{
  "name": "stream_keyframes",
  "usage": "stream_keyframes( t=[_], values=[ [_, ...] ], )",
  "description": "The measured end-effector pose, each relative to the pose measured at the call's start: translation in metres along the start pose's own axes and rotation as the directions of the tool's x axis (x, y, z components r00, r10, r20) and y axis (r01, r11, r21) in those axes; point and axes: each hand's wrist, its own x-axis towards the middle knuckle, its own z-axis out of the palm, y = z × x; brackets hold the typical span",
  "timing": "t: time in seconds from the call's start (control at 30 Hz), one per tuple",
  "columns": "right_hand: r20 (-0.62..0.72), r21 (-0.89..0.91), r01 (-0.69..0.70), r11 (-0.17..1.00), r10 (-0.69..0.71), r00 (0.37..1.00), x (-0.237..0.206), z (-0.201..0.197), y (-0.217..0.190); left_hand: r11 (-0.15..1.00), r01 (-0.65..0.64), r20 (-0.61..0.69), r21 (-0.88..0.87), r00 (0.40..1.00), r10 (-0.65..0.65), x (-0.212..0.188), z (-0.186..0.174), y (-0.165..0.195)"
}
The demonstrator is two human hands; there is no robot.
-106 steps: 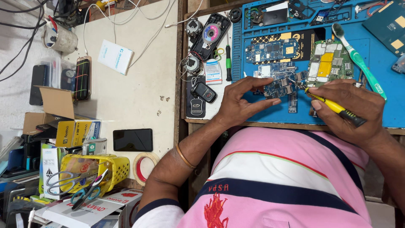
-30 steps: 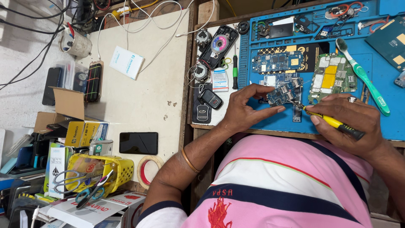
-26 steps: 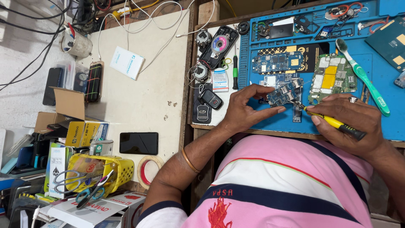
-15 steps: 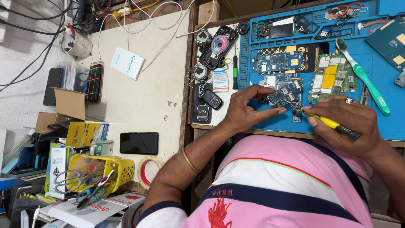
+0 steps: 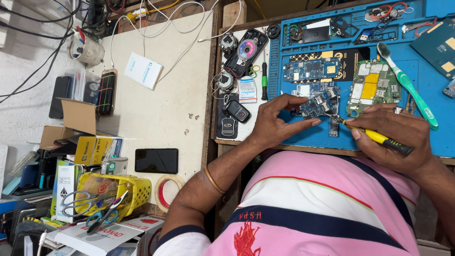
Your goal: The person works at a repair bench on a disassembled phone motherboard, holding the small circuit board with one hand while using a yellow-handled screwdriver with the other to unscrew and adjust components. They reposition the board repeatedly on the blue mat and continue working on its parts throughout the episode.
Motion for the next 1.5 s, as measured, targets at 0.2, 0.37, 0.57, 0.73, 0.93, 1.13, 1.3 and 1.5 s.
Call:
stream_keyframes(
  t=[0.2, 0.37, 0.57, 0.73, 0.93, 1.13, 1.3, 1.5],
  values=[
    [-0.026, 0.004, -0.021, 1.0, 0.021, 0.999, 0.0071, -0.002, 0.0002, 0.999, 0.036, -0.012, -0.006, 0.999, -0.036, 0.007, -0.0091, 0.0024],
    [-0.07, 0.002, -0.009, 1.0, 0.009, 0.997, 0.0086, -0.003, 0.0004, 0.999, 0.028, -0.011, -0.026, 1.0, -0.028, 0.008, -0.0084, 0.0016],
    [-0.08, 0.034, -0.035, 0.999, 0.038, 0.996, 0.0107, -0.0048, -0.0039, 1.0, 0.009, -0.013, -0.028, 1.0, -0.009, 0.0075, -0.007, -0.0001],
    [-0.009, 0.033, -0.03, 0.999, 0.03, 0.999, 0.0128, -0.0028, -0.0038, 1.0, -0.007, 0.005, -0.013, 1.0, 0.007, 0.0072, -0.0072, -0.0017],
    [-0.002, 0.018, -0.036, 0.999, 0.036, 0.999, 0.0119, -0.001, 0.0, 0.999, -0.03, 0.012, -0.033, 0.999, 0.03, 0.0083, -0.0059, -0.0036],
    [-0.002, -0.002, -0.033, 0.999, 0.033, 0.999, 0.0121, -0.0011, 0.0014, 0.998, -0.046, 0.0, -0.036, 0.999, 0.046, 0.0084, -0.0056, -0.0032],
    [-0.017, 0.019, -0.017, 1.0, 0.017, 1.0, 0.0118, -0.0021, -0.0004, 1.0, -0.027, 0.001, -0.01, 1.0, 0.027, 0.0077, -0.0061, -0.0027],
    [-0.016, 0.022, -0.039, 0.999, 0.039, 0.999, 0.0117, -0.0025, 0.0017, 0.996, -0.045, 0.03, -0.077, 0.998, 0.048, 0.0069, -0.0041, -0.0022]
  ],
)
